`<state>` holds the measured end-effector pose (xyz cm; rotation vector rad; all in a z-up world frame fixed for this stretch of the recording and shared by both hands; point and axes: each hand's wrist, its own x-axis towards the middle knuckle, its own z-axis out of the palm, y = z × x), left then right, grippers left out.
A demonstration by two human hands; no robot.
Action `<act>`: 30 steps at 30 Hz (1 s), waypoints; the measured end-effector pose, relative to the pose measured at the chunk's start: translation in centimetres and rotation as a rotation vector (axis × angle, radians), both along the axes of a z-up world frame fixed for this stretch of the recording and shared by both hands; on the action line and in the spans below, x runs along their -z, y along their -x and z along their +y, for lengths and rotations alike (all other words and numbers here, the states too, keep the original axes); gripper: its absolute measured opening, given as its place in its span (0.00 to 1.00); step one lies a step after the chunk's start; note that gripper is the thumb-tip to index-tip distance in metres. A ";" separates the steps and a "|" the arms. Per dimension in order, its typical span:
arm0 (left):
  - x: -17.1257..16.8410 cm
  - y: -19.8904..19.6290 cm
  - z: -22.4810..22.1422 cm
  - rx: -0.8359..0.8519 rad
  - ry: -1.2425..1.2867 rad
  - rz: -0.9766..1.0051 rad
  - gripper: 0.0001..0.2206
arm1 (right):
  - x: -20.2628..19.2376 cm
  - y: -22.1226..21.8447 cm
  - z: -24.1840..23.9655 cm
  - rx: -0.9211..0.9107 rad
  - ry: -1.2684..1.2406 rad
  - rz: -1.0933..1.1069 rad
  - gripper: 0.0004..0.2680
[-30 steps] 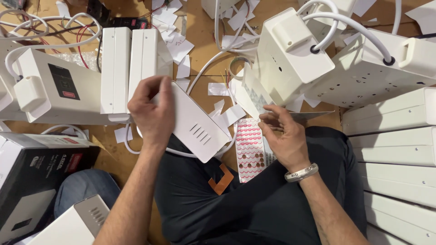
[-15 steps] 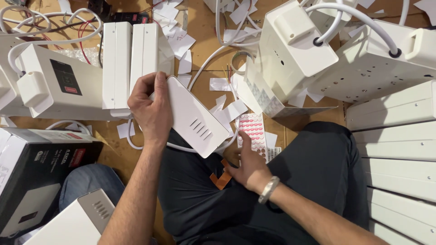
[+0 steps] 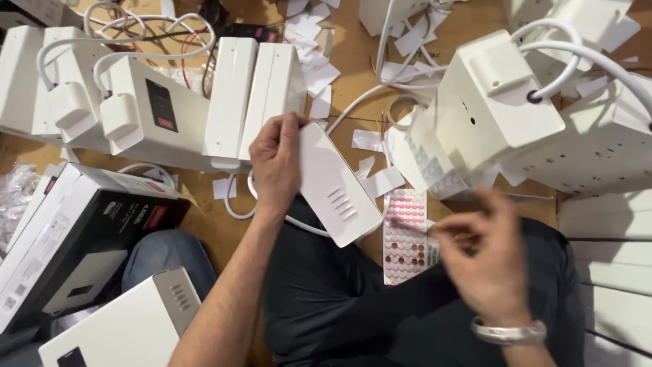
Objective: The person applies product labels and identification stickers to the housings of electronic devices.
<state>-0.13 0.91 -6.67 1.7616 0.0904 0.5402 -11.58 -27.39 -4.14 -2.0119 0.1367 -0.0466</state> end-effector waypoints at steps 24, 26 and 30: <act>-0.6 0.9 2.5 0.595 0.163 0.149 0.20 | -1.0 -7.5 9.1 -0.352 0.059 -0.533 0.24; -0.8 1.1 2.3 0.600 0.193 0.153 0.20 | -1.2 -7.9 9.7 -0.278 -0.054 -0.433 0.25; -1.6 1.3 1.7 0.609 0.177 0.188 0.18 | -1.6 -9.3 10.8 -0.168 -0.266 -0.210 0.29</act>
